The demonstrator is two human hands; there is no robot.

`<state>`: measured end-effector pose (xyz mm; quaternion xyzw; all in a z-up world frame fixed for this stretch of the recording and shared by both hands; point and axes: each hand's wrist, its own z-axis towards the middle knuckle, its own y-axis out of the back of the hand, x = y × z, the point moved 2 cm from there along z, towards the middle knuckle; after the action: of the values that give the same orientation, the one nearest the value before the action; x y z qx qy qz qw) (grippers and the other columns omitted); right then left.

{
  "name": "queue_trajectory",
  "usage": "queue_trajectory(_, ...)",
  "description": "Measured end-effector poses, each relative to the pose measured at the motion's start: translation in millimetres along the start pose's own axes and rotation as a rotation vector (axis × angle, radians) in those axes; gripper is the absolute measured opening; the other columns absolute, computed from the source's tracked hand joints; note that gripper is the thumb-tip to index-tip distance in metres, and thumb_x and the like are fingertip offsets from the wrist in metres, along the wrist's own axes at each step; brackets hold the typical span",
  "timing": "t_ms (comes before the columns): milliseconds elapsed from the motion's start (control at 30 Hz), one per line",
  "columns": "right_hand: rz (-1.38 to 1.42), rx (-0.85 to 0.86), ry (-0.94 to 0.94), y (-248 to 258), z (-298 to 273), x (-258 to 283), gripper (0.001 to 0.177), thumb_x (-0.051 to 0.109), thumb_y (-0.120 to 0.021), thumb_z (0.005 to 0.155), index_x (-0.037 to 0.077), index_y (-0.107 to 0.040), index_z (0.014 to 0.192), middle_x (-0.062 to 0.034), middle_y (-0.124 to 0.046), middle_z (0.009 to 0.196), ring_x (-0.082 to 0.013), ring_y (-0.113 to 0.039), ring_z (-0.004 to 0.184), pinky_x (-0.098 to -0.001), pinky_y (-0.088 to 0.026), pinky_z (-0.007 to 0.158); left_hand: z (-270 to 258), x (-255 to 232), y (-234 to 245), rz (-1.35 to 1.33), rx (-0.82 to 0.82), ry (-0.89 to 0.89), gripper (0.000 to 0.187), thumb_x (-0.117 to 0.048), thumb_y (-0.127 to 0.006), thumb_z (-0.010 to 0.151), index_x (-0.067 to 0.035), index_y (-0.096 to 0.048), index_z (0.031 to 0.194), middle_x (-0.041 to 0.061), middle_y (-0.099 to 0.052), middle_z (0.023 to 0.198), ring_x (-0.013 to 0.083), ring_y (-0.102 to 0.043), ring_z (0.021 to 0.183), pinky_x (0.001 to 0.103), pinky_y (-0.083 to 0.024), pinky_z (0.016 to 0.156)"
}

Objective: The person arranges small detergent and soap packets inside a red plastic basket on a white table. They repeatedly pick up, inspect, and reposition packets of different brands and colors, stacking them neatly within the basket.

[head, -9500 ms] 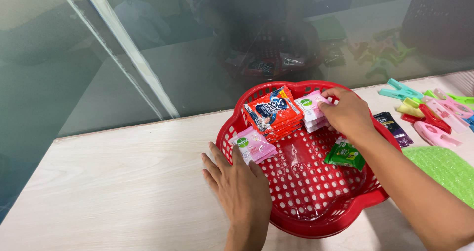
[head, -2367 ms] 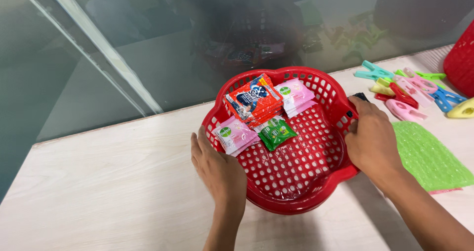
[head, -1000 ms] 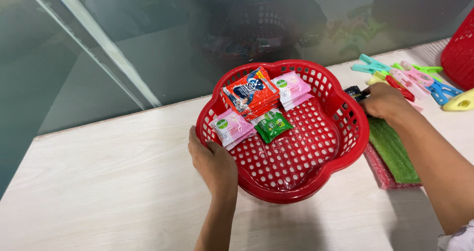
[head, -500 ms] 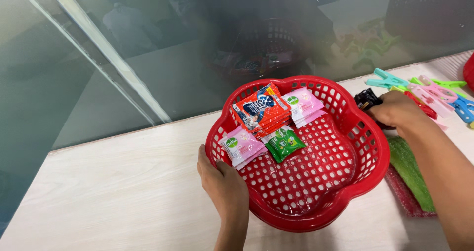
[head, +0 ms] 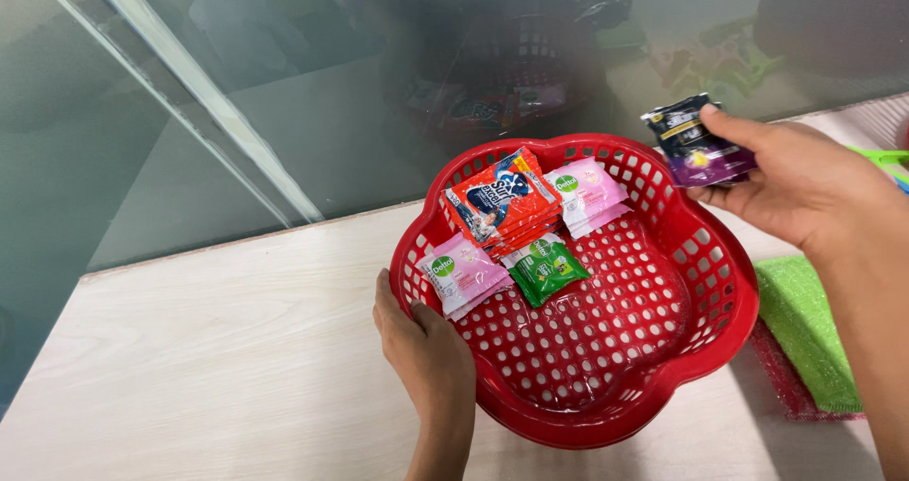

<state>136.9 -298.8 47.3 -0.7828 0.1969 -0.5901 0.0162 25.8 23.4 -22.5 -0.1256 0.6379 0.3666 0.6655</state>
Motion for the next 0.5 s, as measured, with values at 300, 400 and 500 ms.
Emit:
queue_trajectory(300,-0.406,0.473,-0.207,-79.5,-45.2,-69.6,0.029,0.020,-0.070,0.089,-0.002,-0.076,0.107,-0.0105,-0.079,0.096,-0.0155,-0.072,0.084,-0.0329,-0.058,0.080,-1.8,-5.7,3.2,-0.025,0.026,0.055,0.053,-0.001,-0.037,0.097,0.001,-0.036,0.150,0.016,-0.051,0.143,0.0302,-0.061,0.122,0.041,-0.051,0.099)
queue_trajectory(400,-0.608,0.494,-0.240,-92.6,-60.5,-87.3,0.028,0.022,-0.072,0.089,-0.001,-0.079,0.105,-0.0080,-0.081,0.094,-0.0118,-0.071,0.081,-0.0294,-0.055,0.078,-2.7,-6.5,4.1,-0.019,0.001,0.010,0.053,-0.001,-0.038,0.096,0.001,-0.038,0.149,0.017,-0.054,0.140,0.0306,-0.063,0.121,0.041,-0.051,0.098)
queue_trajectory(500,-0.690,0.500,-0.253,-101.9,-70.2,-93.2,0.029,0.024,-0.073,0.090,0.000,-0.080,0.105,-0.0065,-0.081,0.092,-0.0108,-0.070,0.080,-0.0289,-0.056,0.076,-2.5,-6.2,3.5,-0.039,0.003,0.024,0.052,-0.001,-0.039,0.096,0.002,-0.039,0.148,0.017,-0.054,0.139,0.0305,-0.063,0.120,0.041,-0.051,0.097)
